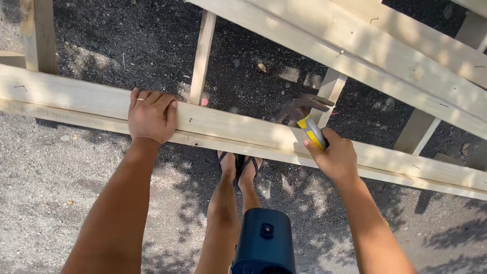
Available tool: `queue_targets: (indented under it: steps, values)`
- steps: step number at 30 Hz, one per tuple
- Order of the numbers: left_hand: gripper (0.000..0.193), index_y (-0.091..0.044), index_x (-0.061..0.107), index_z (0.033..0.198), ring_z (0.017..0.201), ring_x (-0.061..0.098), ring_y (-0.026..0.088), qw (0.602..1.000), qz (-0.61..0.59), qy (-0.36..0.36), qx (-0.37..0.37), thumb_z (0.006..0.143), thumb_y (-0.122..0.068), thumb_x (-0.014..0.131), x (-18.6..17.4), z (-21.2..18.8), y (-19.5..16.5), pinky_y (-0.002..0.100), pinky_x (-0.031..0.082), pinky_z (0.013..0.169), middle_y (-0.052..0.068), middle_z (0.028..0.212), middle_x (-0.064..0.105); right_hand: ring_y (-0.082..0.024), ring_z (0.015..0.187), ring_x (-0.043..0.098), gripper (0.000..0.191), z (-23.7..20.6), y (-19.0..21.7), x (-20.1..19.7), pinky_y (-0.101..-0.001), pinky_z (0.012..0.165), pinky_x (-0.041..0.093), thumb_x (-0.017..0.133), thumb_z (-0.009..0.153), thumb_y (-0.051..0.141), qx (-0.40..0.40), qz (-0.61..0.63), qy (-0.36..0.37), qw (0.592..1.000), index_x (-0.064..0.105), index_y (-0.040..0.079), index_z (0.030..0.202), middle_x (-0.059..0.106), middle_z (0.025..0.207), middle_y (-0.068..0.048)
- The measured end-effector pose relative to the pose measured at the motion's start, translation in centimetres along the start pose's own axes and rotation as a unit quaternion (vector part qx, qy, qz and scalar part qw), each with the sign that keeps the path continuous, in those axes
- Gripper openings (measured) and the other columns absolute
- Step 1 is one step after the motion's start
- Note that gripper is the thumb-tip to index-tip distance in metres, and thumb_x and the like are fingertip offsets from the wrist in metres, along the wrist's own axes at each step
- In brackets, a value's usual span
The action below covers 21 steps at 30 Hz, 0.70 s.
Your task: The person assembles a slatted wooden frame outdoors on the ground, positioning wooden slats across a frame and hammering nails to fasten them, taking nails from a cardboard box. The person then lifts and carries the assembled frame to a workshop area and handles the nail box near paint cans and finished furniture.
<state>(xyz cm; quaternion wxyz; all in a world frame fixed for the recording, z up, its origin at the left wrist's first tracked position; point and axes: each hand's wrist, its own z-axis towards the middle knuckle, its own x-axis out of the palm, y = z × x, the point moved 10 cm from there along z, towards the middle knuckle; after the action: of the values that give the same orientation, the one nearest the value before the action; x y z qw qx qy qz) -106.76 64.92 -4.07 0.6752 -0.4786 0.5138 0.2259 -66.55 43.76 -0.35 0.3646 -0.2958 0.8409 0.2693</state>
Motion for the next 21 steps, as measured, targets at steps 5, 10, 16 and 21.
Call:
queue_targets:
  steps: [5,10,16,21]
  values:
    - [0.016,-0.017,0.075,0.109,0.12,0.062,0.031,0.999,-0.011,0.024,-0.018,0.106,-0.024,0.062,0.2,-1.0,0.3,0.056,0.034,0.125,0.004,0.116,0.072,-0.037,0.069,0.071,0.036,-5.1,-6.1,1.8,-0.0441,0.066,0.054,0.074,0.082,0.033,0.042,0.099,-0.056,0.993,0.06,0.002,0.097,0.068,0.075,-0.019]
    - [0.043,-0.008,0.064,0.14,0.144,0.047,0.042,0.996,0.002,-0.076,-0.045,0.098,-0.017,0.059,-0.3,-1.2,-4.5,0.071,0.019,0.118,0.016,0.149,0.057,-0.033,0.071,0.068,0.034,-7.3,-9.1,0.8,-0.0437,0.067,0.052,0.077,0.084,0.033,0.106,0.11,-0.096,0.984,0.06,0.005,0.095,0.069,0.074,-0.015]
    - [0.041,-0.011,0.061,0.136,0.148,0.043,0.038,0.988,-0.142,0.001,0.063,0.096,-0.015,0.055,8.1,-2.6,-24.9,0.069,0.023,0.122,0.012,0.152,0.049,-0.025,0.067,0.064,0.031,-7.9,-15.6,-3.1,-0.0402,0.066,0.051,0.077,0.089,0.024,0.151,0.198,-0.159,0.955,0.061,0.005,0.108,0.069,0.082,-0.012]
    - [0.05,-0.015,0.06,0.137,0.15,0.04,0.032,0.966,-0.214,0.095,0.105,0.087,-0.018,0.062,14.2,-3.9,-39.6,0.057,0.028,0.125,0.009,0.155,0.046,-0.028,0.083,0.067,0.047,-5.3,-24.6,-8.5,-0.0399,0.074,0.052,0.071,0.096,0.012,0.093,0.191,-0.238,0.948,0.053,0.004,0.139,0.068,0.099,-0.017]
